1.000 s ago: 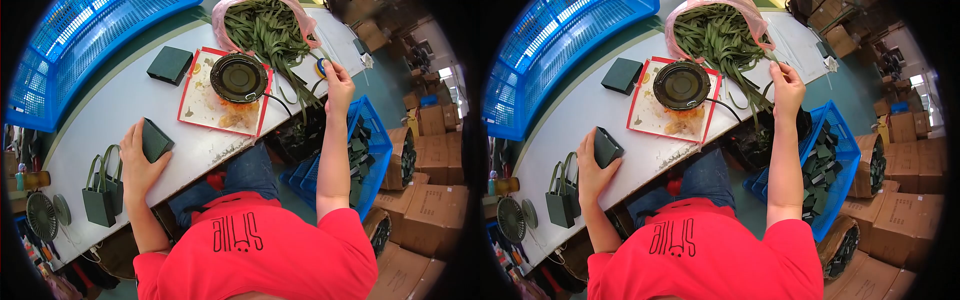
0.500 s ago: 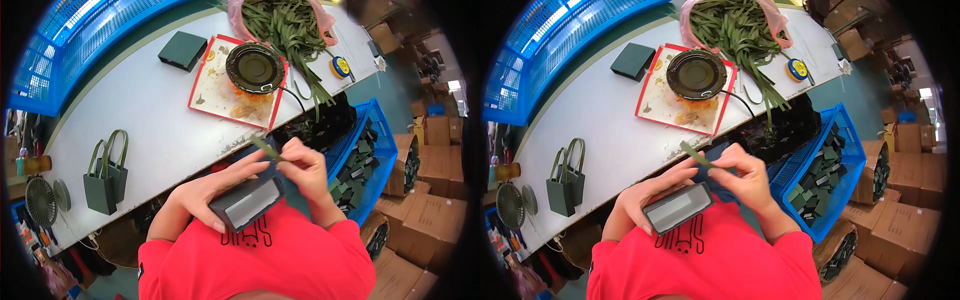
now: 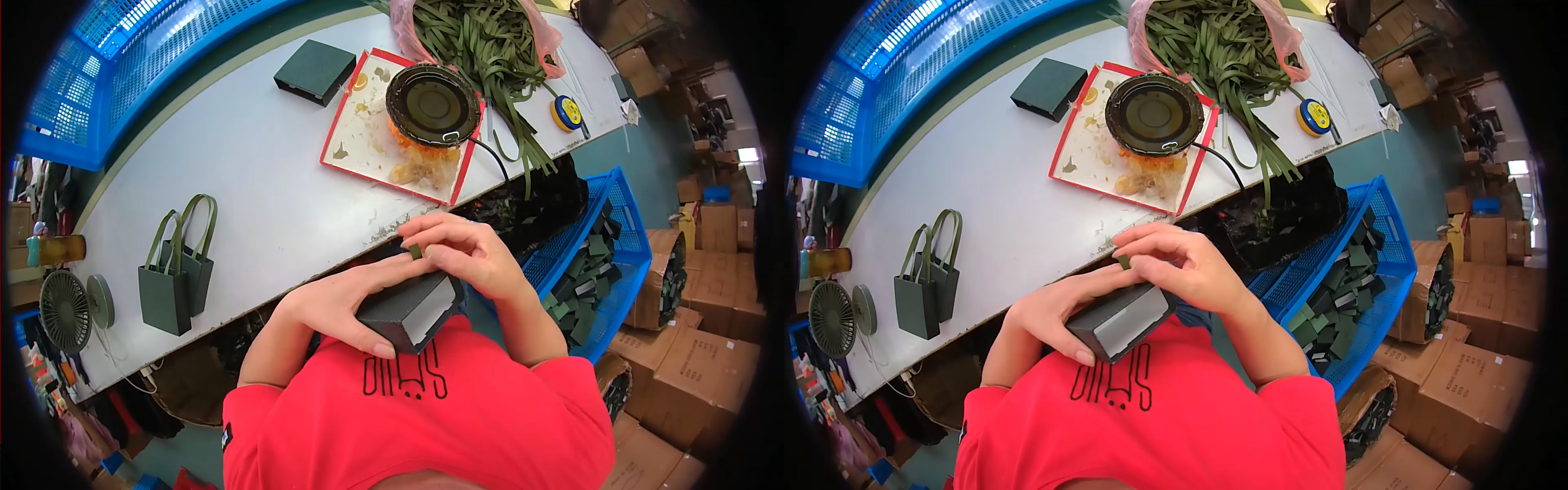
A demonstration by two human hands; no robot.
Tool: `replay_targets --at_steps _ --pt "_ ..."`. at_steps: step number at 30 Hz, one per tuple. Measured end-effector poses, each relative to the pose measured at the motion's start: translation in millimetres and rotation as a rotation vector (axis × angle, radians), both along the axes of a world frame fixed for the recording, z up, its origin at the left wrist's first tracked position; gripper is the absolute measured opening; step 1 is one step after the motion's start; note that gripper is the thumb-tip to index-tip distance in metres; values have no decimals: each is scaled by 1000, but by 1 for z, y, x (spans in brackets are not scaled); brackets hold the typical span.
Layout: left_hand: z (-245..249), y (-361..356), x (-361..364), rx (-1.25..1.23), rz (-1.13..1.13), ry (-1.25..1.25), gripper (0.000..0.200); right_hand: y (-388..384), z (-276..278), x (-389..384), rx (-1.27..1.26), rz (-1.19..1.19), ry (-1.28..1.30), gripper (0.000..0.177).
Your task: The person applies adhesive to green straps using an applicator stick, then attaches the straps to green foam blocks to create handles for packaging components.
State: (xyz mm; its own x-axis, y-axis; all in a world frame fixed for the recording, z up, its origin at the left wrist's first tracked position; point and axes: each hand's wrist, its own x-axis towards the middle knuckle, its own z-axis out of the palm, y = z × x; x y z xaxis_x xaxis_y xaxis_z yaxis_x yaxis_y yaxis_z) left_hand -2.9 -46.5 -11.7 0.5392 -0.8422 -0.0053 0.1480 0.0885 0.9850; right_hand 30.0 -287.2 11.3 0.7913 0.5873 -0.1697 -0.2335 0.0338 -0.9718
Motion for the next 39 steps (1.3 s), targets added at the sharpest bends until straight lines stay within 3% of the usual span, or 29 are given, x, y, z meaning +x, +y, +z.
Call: replay_targets --at_steps 2,5,8,11,13,15,18,25,39 --pt "-2 0 1 38 0 -113 114 1 7 3 -69 85 174 18" --pt "4 0 2 108 -25 -119 113 2 3 1 -75 72 207 15" --pt "-2 -1 0 40 61 -177 111 7 1 -5 17 -28 146 13" --pt "16 12 -1 126 199 -357 108 7 -18 -2 220 -310 67 17" --pt "24 26 -7 386 407 -485 104 -5 -21 9 226 -337 73 21" --pt "30 32 -8 799 642 -640 106 -11 -21 21 168 -396 67 21" --pt "15 53 -1 1119 784 -795 95 -9 -18 34 81 -503 121 22" --pt "11 61 0 1136 811 -670 93 -8 -25 57 92 -535 118 22" --pt "5 62 -1 1120 832 -721 92 1 -26 75 -12 -578 144 18"
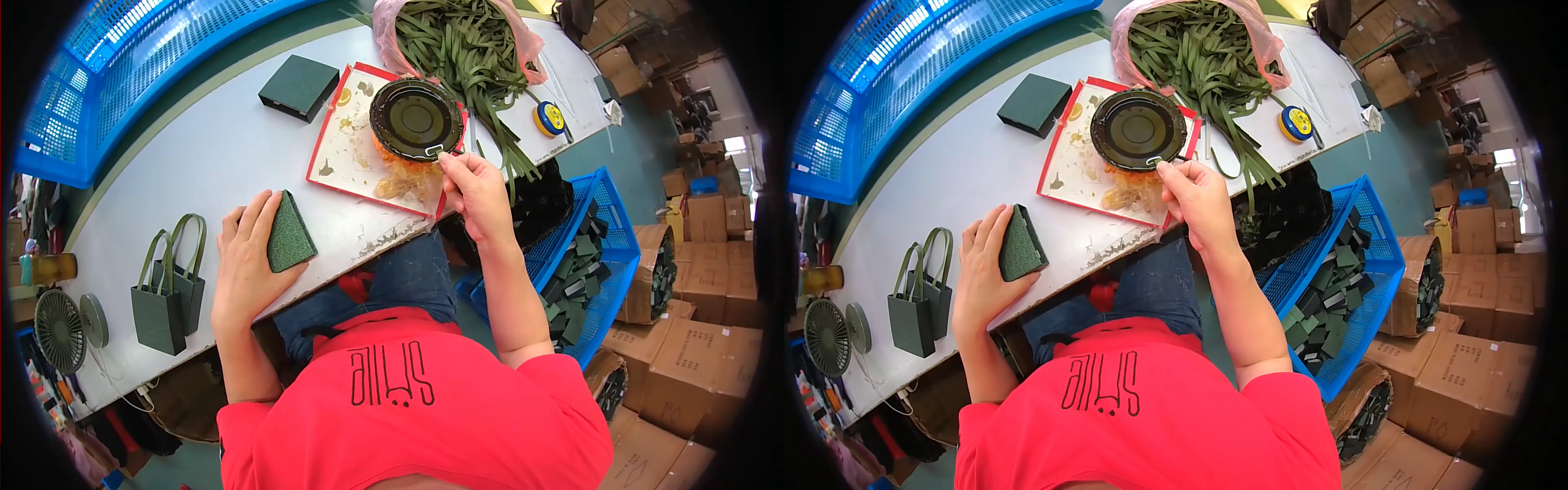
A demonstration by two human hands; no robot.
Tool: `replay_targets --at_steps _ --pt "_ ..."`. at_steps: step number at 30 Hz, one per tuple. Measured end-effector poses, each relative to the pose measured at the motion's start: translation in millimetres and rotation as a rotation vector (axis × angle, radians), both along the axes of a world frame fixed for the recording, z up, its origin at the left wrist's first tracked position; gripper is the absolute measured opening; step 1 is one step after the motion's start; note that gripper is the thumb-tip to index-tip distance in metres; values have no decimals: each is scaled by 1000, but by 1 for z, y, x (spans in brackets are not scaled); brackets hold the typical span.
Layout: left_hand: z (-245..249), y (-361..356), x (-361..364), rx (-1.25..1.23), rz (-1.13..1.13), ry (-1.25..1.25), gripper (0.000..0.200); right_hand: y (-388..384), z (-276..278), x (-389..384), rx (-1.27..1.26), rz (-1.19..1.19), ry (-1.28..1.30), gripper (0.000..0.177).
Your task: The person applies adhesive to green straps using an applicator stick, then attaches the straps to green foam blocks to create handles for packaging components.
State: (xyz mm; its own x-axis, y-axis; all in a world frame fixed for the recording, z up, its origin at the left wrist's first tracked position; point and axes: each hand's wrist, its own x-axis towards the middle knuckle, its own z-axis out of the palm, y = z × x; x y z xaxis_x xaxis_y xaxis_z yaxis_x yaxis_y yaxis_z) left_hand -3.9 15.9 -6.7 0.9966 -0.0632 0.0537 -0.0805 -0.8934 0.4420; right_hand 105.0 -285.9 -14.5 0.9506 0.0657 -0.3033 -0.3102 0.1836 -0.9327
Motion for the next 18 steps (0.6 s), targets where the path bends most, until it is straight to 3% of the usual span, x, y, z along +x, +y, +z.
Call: replay_targets --at_steps 10,13,16,18 --pt "-1 -4 -1 63 17 -26 93 -5 -7 4 165 35 67 12" --pt "-3 -10 -2 58 52 -50 93 -4 -5 -4 184 16 -38 13" --pt "-8 -10 -1 9 54 -81 93 8 10 -26 77 -17 -111 14" --pt "-7 -7 1 -224 -48 -121 96 12 21 -40 58 155 -62 12"
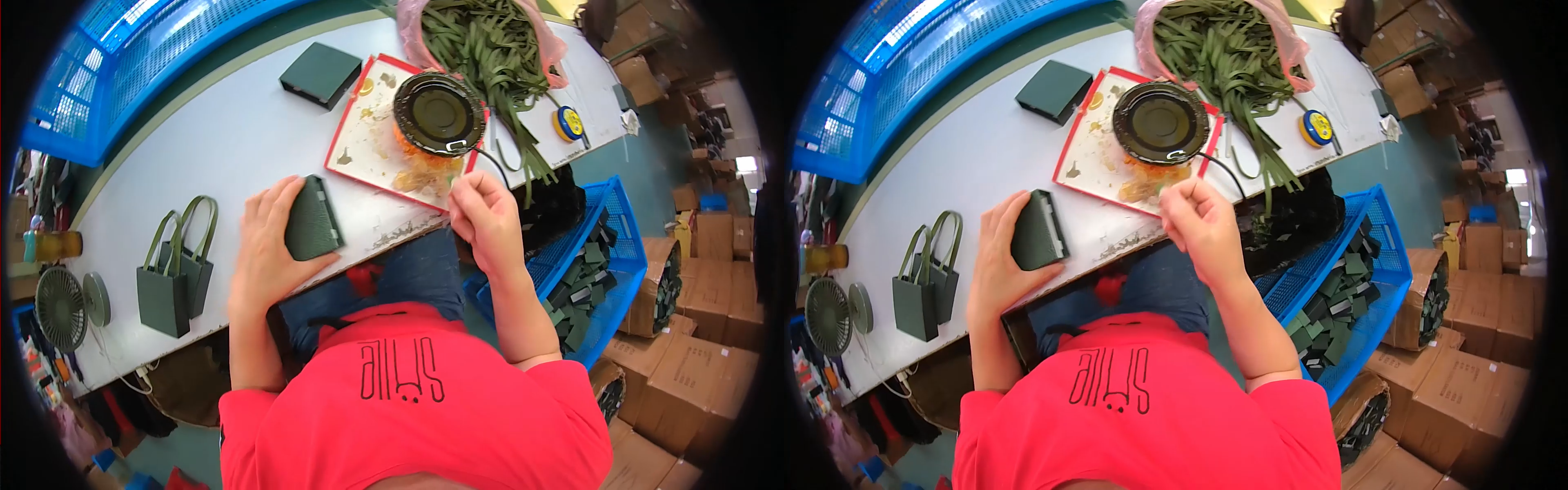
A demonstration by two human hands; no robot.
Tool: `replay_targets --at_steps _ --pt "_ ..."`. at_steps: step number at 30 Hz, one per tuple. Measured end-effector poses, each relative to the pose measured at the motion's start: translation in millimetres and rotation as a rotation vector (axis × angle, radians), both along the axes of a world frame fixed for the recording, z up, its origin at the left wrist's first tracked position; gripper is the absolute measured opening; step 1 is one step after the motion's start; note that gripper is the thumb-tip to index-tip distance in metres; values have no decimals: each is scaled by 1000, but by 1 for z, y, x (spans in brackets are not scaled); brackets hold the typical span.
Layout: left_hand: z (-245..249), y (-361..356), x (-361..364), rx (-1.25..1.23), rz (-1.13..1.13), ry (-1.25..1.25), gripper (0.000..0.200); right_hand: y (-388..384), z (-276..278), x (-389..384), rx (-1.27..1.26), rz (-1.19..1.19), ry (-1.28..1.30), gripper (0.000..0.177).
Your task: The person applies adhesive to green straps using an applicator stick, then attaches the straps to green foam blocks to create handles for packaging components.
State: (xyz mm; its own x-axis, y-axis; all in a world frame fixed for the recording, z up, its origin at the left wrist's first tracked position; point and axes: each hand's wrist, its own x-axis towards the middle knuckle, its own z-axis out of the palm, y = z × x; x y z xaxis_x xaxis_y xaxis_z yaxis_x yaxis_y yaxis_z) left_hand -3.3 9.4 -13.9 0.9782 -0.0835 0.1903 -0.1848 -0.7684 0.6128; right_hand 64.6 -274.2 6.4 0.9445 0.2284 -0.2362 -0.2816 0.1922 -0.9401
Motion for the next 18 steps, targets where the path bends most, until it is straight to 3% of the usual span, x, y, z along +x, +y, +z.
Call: replay_targets --at_steps 6,18 --pt "9 2 6 -257 -295 -65 101 24 7 -34 -52 502 171 13" --pt "14 -2 11 -292 -392 -65 104 42 9 -37 -153 608 252 23"
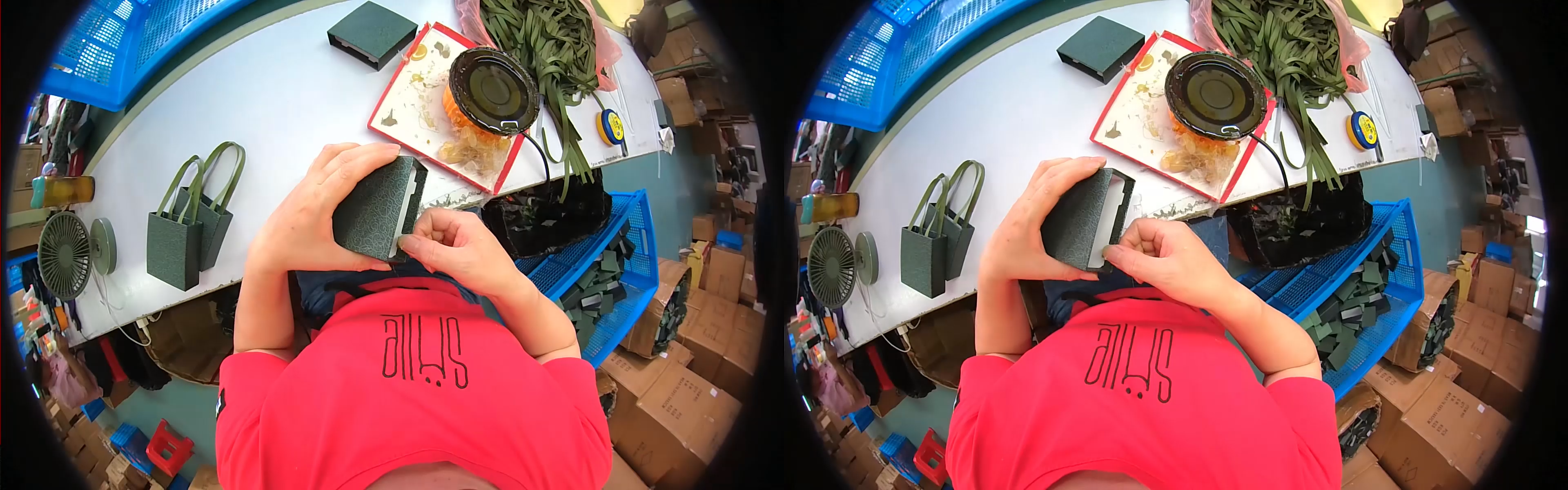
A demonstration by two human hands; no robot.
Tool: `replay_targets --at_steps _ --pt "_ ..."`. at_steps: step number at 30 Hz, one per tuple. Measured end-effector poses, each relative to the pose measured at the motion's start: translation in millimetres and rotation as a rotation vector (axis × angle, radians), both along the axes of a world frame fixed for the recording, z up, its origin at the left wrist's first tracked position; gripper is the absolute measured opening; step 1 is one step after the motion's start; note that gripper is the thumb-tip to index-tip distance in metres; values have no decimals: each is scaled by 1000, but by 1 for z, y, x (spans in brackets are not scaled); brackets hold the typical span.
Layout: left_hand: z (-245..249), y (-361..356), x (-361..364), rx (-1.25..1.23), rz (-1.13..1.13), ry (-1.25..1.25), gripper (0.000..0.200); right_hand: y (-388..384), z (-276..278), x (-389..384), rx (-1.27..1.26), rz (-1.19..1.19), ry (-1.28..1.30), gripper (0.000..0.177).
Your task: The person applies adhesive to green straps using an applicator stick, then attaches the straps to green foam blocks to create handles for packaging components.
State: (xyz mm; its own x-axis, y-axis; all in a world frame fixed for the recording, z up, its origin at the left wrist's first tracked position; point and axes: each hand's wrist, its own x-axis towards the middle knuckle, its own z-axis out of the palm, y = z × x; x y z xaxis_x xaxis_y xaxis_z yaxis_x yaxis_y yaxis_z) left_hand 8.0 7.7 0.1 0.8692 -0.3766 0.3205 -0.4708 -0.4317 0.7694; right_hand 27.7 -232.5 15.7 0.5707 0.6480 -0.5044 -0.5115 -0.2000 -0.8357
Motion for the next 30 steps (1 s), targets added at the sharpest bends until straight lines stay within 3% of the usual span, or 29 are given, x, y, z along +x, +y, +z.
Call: replay_targets --at_steps 20,23,26,27,30 --pt "1 -9 -4 128 -3 -52 93 1 -19 -3 -224 126 -307 34" --pt "0 -5 -4 138 43 -53 93 0 -14 2 -181 145 -222 28" --pt "4 0 -6 137 109 -54 97 -3 -8 0 -65 -81 -243 29" --pt "6 0 -6 135 132 -54 100 2 -21 -3 36 -218 -578 35" --pt "4 2 -5 127 170 -53 102 -17 -22 -8 -43 -315 -990 26"
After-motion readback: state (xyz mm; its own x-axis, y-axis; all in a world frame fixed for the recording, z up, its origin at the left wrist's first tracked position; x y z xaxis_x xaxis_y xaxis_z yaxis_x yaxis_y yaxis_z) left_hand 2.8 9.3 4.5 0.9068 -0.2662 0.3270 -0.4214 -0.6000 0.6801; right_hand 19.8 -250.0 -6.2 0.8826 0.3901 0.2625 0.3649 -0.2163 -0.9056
